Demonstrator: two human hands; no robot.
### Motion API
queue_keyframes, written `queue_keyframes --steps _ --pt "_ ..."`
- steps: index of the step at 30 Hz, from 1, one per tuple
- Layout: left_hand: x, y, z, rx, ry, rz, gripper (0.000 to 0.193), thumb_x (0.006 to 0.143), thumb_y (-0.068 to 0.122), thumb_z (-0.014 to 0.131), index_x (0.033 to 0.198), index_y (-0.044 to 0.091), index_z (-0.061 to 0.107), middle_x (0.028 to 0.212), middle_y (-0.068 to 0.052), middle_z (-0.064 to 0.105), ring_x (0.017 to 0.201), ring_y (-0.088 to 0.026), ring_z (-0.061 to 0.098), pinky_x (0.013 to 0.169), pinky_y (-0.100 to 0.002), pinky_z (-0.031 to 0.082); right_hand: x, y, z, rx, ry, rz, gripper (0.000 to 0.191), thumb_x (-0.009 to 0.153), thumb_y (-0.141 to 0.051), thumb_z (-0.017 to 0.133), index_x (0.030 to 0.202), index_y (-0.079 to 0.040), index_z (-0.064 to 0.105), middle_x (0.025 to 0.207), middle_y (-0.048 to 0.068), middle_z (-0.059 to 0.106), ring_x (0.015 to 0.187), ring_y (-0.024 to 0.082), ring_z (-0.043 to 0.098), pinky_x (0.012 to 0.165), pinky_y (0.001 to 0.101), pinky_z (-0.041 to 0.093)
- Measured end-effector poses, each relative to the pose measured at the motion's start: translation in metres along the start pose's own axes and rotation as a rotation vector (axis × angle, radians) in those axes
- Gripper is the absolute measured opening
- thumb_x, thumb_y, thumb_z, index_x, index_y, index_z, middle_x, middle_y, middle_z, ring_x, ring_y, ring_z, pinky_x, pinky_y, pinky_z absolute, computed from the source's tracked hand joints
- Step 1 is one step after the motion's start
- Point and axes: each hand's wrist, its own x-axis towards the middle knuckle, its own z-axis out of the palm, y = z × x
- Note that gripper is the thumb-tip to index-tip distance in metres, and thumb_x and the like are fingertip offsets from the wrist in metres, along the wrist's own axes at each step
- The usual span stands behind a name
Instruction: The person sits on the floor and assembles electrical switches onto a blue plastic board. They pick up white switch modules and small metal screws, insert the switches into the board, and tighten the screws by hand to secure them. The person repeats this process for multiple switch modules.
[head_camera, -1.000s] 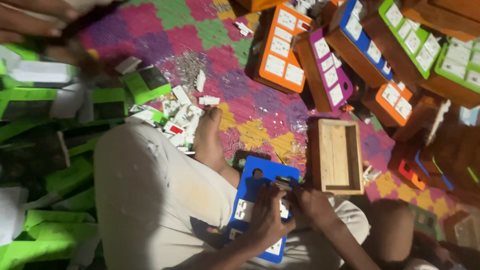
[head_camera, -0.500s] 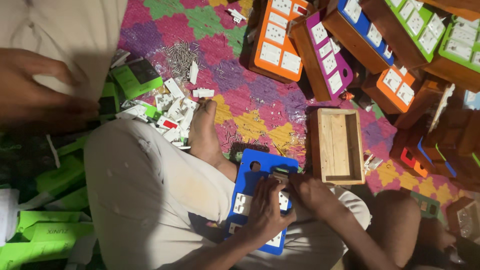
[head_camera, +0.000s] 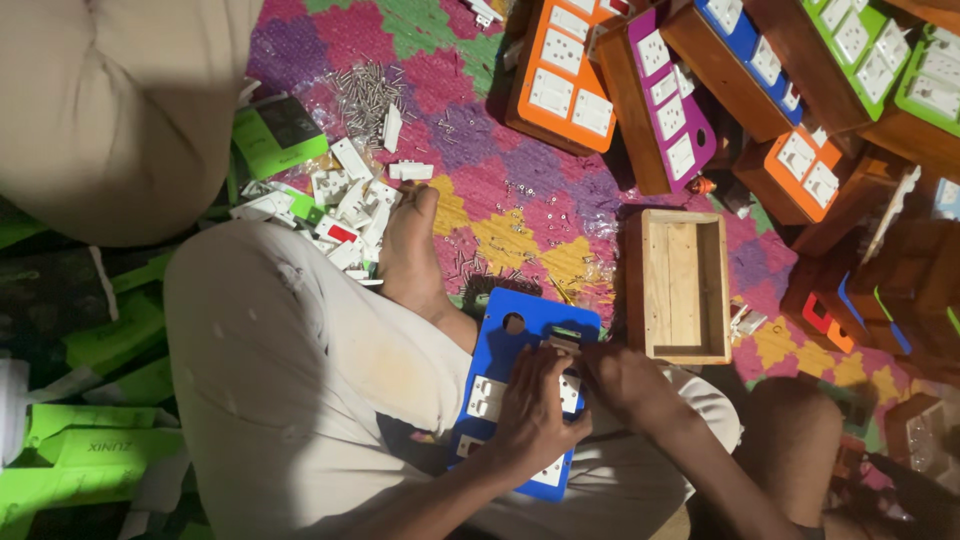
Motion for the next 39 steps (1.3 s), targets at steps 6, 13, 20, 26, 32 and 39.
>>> queue_keyframes --steps 6,13,20,26,32,39 --pt "0.001 0.000 -0.001 -0.020 -0.006 -0.006 0.072 0.075 0.011 0.084 0.133 -0.005 0.043 0.127 -0.029 0.058 0.123 -0.048 0.057 0.115 -0.059 0.040 0.000 -0.001 -0.010 0.034 0.138 -0.208 0.014 0.084 -0.013 0.061 0.094 -0.002 0.062 0.087 0.022 0.067 0.084 0.045 0.067 0.069 0.0524 0.053" --pt "0.002 0.001 -0.001 -0.033 -0.011 -0.030 0.075 0.074 0.010 0.084 0.134 -0.006 0.043 0.129 -0.029 0.058 0.126 -0.048 0.057 0.116 -0.059 0.039 0.003 -0.001 0.000 -0.063 -0.070 0.019 0.013 0.094 -0.017 0.063 0.099 -0.006 0.067 0.091 0.023 0.068 0.085 0.043 0.067 0.072 0.0515 0.054" --pt "-0.002 -0.003 0.003 -0.050 -0.015 -0.036 0.079 0.071 0.013 0.086 0.135 -0.006 0.044 0.131 -0.029 0.058 0.126 -0.047 0.057 0.116 -0.059 0.038 0.005 0.007 -0.004 -0.034 0.080 -0.286 0.020 0.081 -0.017 0.070 0.090 -0.001 0.060 0.082 0.021 0.066 0.078 0.042 0.064 0.075 0.0520 0.054" --pt "-0.003 -0.004 0.004 -0.019 -0.010 -0.023 0.080 0.071 0.012 0.087 0.137 -0.006 0.043 0.133 -0.027 0.057 0.128 -0.047 0.056 0.117 -0.058 0.039 0.004 0.012 0.005 -0.079 -0.027 -0.102 0.015 0.087 -0.011 0.064 0.101 -0.004 0.066 0.093 0.020 0.068 0.085 0.040 0.065 0.075 0.0476 0.054" --pt "-0.003 -0.005 0.005 -0.025 -0.006 -0.010 0.085 0.067 0.012 0.088 0.136 -0.007 0.042 0.133 -0.029 0.055 0.127 -0.048 0.054 0.115 -0.059 0.038 0.005 0.005 -0.003 -0.149 0.139 -0.369 0.023 0.077 -0.007 0.061 0.099 -0.001 0.065 0.092 0.020 0.069 0.088 0.037 0.067 0.085 0.0488 0.055" --pt "0.001 -0.002 -0.001 -0.082 -0.032 -0.042 0.083 0.071 0.011 0.087 0.138 -0.005 0.041 0.133 -0.027 0.055 0.126 -0.047 0.054 0.114 -0.056 0.042 0.010 0.023 -0.033 0.151 -0.062 0.058 0.010 0.083 -0.005 0.069 0.092 -0.003 0.066 0.078 0.017 0.067 0.072 0.034 0.063 0.067 0.0410 0.053"
